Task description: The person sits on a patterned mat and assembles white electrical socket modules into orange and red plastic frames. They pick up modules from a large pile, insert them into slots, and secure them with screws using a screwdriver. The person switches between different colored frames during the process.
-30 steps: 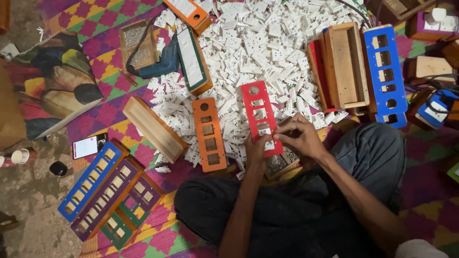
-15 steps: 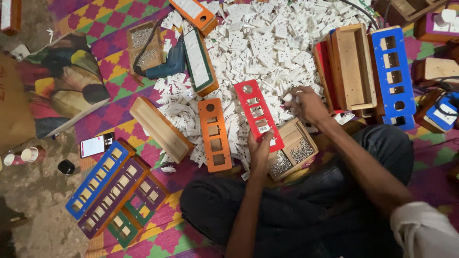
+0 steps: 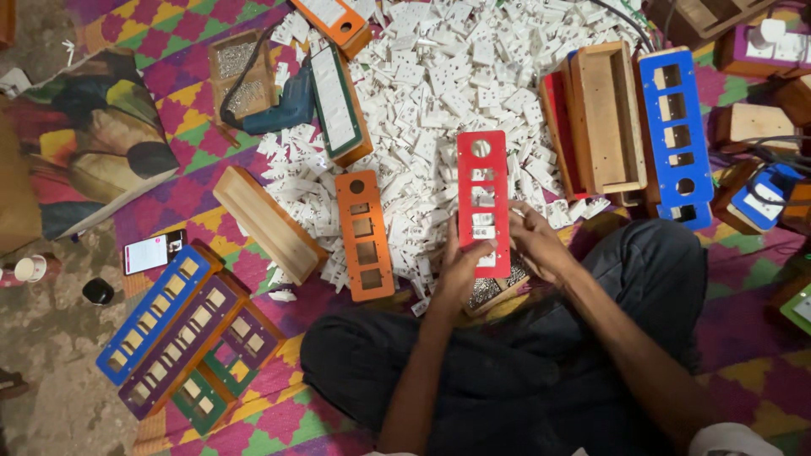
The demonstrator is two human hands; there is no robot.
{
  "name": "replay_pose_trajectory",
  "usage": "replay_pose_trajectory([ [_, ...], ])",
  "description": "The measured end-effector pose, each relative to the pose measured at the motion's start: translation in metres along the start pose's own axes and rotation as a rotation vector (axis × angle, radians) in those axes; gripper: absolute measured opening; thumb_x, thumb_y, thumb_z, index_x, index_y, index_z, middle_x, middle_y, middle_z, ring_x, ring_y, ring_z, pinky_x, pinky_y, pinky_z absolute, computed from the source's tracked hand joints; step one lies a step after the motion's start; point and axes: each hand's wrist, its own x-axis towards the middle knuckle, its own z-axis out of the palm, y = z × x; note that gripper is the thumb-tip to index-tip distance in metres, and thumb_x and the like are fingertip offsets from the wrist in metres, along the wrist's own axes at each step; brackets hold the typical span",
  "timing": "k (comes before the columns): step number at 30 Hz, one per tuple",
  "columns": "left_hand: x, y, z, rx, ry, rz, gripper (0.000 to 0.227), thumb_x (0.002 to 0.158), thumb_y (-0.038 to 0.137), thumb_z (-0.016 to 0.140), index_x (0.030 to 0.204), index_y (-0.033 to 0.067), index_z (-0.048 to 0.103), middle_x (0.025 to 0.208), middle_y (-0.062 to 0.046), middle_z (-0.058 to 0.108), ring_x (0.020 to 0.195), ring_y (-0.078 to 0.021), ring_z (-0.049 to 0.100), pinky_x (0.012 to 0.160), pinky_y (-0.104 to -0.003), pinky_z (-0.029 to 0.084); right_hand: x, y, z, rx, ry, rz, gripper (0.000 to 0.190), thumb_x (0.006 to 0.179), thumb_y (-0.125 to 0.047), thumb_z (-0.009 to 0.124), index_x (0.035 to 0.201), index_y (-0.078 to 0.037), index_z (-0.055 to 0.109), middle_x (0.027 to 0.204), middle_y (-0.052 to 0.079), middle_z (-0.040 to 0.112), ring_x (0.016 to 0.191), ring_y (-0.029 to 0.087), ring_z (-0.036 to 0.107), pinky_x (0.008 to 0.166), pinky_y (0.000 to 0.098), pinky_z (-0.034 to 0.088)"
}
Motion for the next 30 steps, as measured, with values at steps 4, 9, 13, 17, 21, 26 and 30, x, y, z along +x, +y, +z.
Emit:
replay_pose_trajectory([
  [4, -0.001, -0.004, -0.006, 0.034, -0.056, 0.055, 0.082, 0.087, -0.005, 0.071, 0.159, 0.0071, 0.032, 0.129, -0.013, 0.064, 0.115, -0.0218, 0.064, 0.094, -0.036, 0.056, -0.016, -0.015, 0.01, 0.042, -0.211, 0.003, 0.045, 0.099, 0.004, 0.049, 0.144, 0.004, 0.044, 0.142, 0.016, 0.058, 0.129, 0.022, 0.058, 0.111, 0.0343, 0.048],
  [9, 0.004, -0.009, -0.014, -0.014, -0.125, 0.106, 0.07, 0.089, -0.006, 0.068, 0.153, 0.005, 0.042, 0.124, -0.011, 0.067, 0.11, -0.0192, 0.066, 0.093, -0.034, 0.057, -0.02, -0.031, 0.012, 0.31, -0.297, 0.049, 0.071, 0.079, 0.013, 0.045, 0.146, -0.007, 0.04, 0.149, 0.013, 0.053, 0.136, 0.023, 0.054, 0.111, 0.0345, 0.047],
  [13, 0.005, -0.006, -0.017, 0.035, -0.084, 0.183, 0.062, 0.087, -0.007, 0.068, 0.147, 0.0005, 0.052, 0.12, -0.01, 0.07, 0.106, -0.0189, 0.068, 0.093, -0.033, 0.058, -0.022, -0.033, 0.002, -0.641, -0.152, -0.099, 0.031, 0.098, 0.0, 0.052, 0.129, -0.005, 0.057, 0.12, 0.013, 0.067, 0.106, 0.024, 0.066, 0.098, 0.0387, 0.056],
  [17, 0.009, -0.002, -0.016, 0.11, 0.123, 0.063, 0.067, 0.079, -0.008, 0.071, 0.141, 0.0078, 0.051, 0.113, -0.005, 0.07, 0.099, -0.0153, 0.069, 0.086, -0.033, 0.059, -0.034, -0.013, -0.009, -1.503, -0.158, -0.25, 0.018, 0.081, -0.009, 0.071, 0.099, -0.008, 0.072, 0.092, 0.017, 0.074, 0.088, 0.036, 0.073, 0.08, 0.0448, 0.057],
  [21, 0.009, -0.005, -0.019, 0.024, 0.064, 0.113, 0.06, 0.08, -0.011, 0.071, 0.136, 0.0019, 0.056, 0.111, -0.009, 0.071, 0.096, -0.0193, 0.07, 0.083, -0.036, 0.06, -0.029, 0.006, -0.01, -1.751, -0.157, -0.192, 0.017, 0.08, -0.013, 0.071, 0.097, -0.013, 0.073, 0.091, 0.015, 0.075, 0.091, 0.037, 0.071, 0.079, 0.0459, 0.056],
  [26, 0.012, -0.003, -0.023, -0.037, 0.042, 0.099, 0.057, 0.082, -0.013, 0.071, 0.136, 0.0018, 0.058, 0.112, -0.008, 0.071, 0.101, -0.0186, 0.07, 0.087, -0.035, 0.06, -0.02, -0.006, -0.022, -1.535, -0.178, -0.225, 0.028, 0.073, -0.017, 0.081, 0.1, -0.009, 0.075, 0.088, 0.015, 0.076, 0.083, 0.032, 0.073, 0.075, 0.0417, 0.057],
  [30, 0.007, -0.01, -0.022, -0.175, 0.001, -0.007, 0.057, 0.08, -0.013, 0.069, 0.133, 0.0039, 0.058, 0.108, -0.007, 0.071, 0.096, -0.0195, 0.07, 0.082, -0.036, 0.059, -0.011, 0.001, -0.024, -0.943, 0.186, -0.222, 0.018, 0.094, -0.012, 0.076, 0.11, -0.003, 0.077, 0.093, 0.01, 0.08, 0.082, 0.02, 0.074, 0.074, 0.0321, 0.058],
])
